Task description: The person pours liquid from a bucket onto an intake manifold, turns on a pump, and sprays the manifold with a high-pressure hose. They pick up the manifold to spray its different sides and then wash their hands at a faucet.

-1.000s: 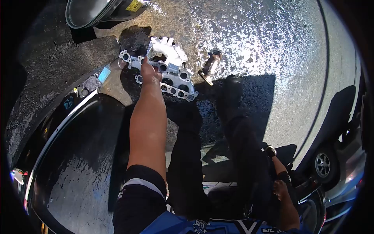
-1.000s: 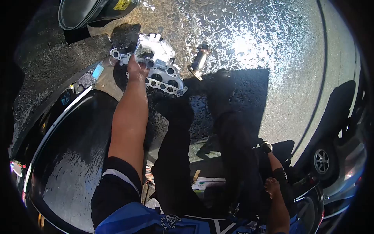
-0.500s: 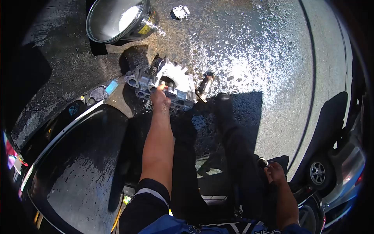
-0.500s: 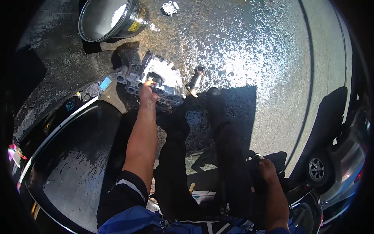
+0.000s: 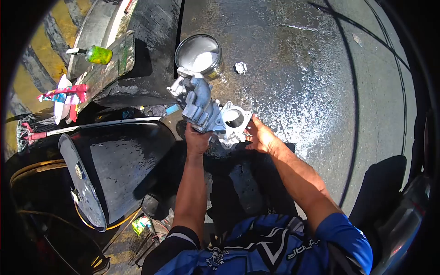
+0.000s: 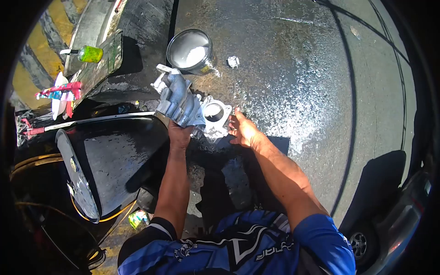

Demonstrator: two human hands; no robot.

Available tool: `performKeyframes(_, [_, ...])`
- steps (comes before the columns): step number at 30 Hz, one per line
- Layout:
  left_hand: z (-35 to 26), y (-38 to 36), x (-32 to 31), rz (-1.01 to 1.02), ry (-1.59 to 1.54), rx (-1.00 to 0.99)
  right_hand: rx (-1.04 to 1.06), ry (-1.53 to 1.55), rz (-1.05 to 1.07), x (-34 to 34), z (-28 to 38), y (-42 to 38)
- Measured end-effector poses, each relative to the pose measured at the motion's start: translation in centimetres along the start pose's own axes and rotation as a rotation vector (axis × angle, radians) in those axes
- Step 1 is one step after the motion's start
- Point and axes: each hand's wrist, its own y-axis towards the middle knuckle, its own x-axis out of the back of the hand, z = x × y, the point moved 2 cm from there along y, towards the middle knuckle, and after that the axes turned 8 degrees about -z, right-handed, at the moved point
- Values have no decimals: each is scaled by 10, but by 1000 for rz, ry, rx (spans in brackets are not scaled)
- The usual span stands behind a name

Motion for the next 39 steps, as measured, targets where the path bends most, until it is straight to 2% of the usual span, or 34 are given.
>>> performKeyframes(2, [-48, -21, 2, -32, 10, -54, -54, -4, 202, -37, -4, -25])
performKeyframes(4, [-105, -45, 5, -15, 185, -198, -90, 18, 402, -81, -11, -66])
performKeyframes(6, [-174, -77, 4, -25, 338, -339, -27, 102, 535, -115, -29, -90])
performKeyframes(8, [-212, -102, 31, -102, 625, -506, -44, 56, 270, -155, -38, -138])
performKeyframes(9, [-231, -115, 44, -155, 767, -584, -15, 113, 405, -170, -48, -145])
performKeyframes(11, [-249, -137, 78, -290, 619, -482, -27, -21, 562, -207, -62, -179])
performKeyframes(13, [-291, -160, 101, -229, 712, -652, -38, -88, 582, -247, -78, -213])
performKeyframes(15, [-330, -181, 129, -166, 890, -842, -5, -182, 789, -277, -94, -224])
performKeyframes(16, [-346, -194, 142, -152, 876, -854, 8, -222, 890, -294, -103, -239])
performKeyframes(17, [-364, -207, 155, -137, 861, -866, 120, -298, 727, -309, -112, -252])
performKeyframes(18, [-381, -220, 168, -122, 846, -877, 173, -356, 699, -325, -122, -265])
performKeyframes(19, [-379, -227, 193, -128, 551, -741, 230, -409, 665, -342, -129, -274])
performKeyframes(20, [-379, -234, 218, -130, 436, -676, 289, -460, 624, -355, -136, -281])
performKeyframes(22, [-387, -241, 261, -149, 399, -626, 572, -496, 774, -377, -158, -290])
performKeyframes(24, [-405, -243, 289, -224, 535, -738, 367, -317, 944, -409, -173, -305])
performKeyframes(25, [-418, -245, 297, -278, 631, -820, 330, -301, 955, -424, -180, -308])
performKeyframes(28, [-461, -250, 299, -396, 154, -836, 336, -292, 1006, -463, -202, -326])
performKeyframes(32, [-483, -254, 334, -342, 127, -863, 346, -350, 1091, -495, -230, -310])
performKeyframes(34, [-478, -261, 359, -467, 249, -890, 475, -376, 927, -504, -250, -309])
performKeyframes(36, [-477, -269, 370, -435, 154, -845, 332, -438, 821, -509, -263, -304])
performKeyframes(37, [-472, -270, 378, -468, 182, -908, 297, -385, 823, -512, -274, -307])
performKeyframes(39, [-461, -273, 389, -460, 139, -884, 163, -361, 885, -514, -286, -296])
